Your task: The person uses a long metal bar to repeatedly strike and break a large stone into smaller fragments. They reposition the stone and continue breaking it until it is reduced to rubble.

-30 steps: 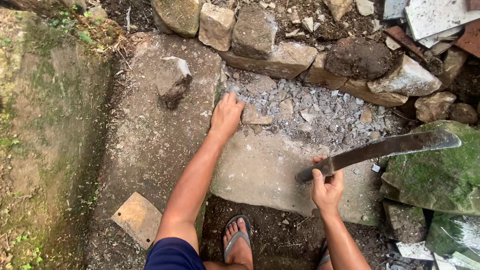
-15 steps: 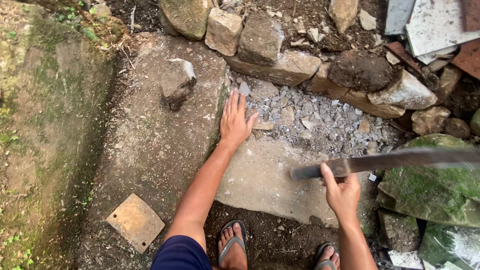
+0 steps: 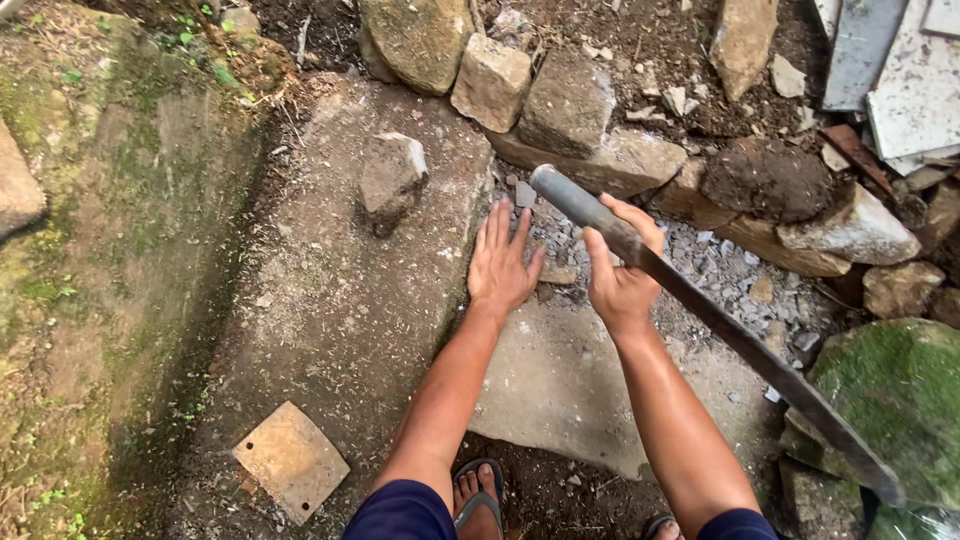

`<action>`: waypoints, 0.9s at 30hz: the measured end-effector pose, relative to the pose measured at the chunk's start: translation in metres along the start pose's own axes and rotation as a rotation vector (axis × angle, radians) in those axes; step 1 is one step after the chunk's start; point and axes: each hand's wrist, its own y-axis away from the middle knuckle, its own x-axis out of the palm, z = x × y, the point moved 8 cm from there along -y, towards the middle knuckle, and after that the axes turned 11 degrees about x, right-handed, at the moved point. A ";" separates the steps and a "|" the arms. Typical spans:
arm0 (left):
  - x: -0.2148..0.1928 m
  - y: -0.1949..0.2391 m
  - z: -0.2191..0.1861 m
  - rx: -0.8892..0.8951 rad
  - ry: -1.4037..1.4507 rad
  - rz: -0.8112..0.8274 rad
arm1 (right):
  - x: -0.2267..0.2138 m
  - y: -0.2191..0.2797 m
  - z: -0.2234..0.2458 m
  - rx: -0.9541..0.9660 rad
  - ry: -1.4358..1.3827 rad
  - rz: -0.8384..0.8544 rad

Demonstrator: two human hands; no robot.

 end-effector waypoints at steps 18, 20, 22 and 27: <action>0.011 -0.001 0.004 0.025 -0.065 0.017 | 0.024 -0.019 -0.030 -0.029 0.046 0.078; 0.014 -0.002 0.003 0.028 -0.105 0.050 | 0.018 -0.017 -0.021 -0.116 0.015 0.019; 0.013 -0.003 0.004 0.024 -0.107 0.045 | 0.025 -0.015 -0.020 -0.132 -0.030 0.008; 0.010 0.003 0.002 0.022 -0.082 0.031 | 0.069 -0.007 -0.047 0.097 0.226 0.111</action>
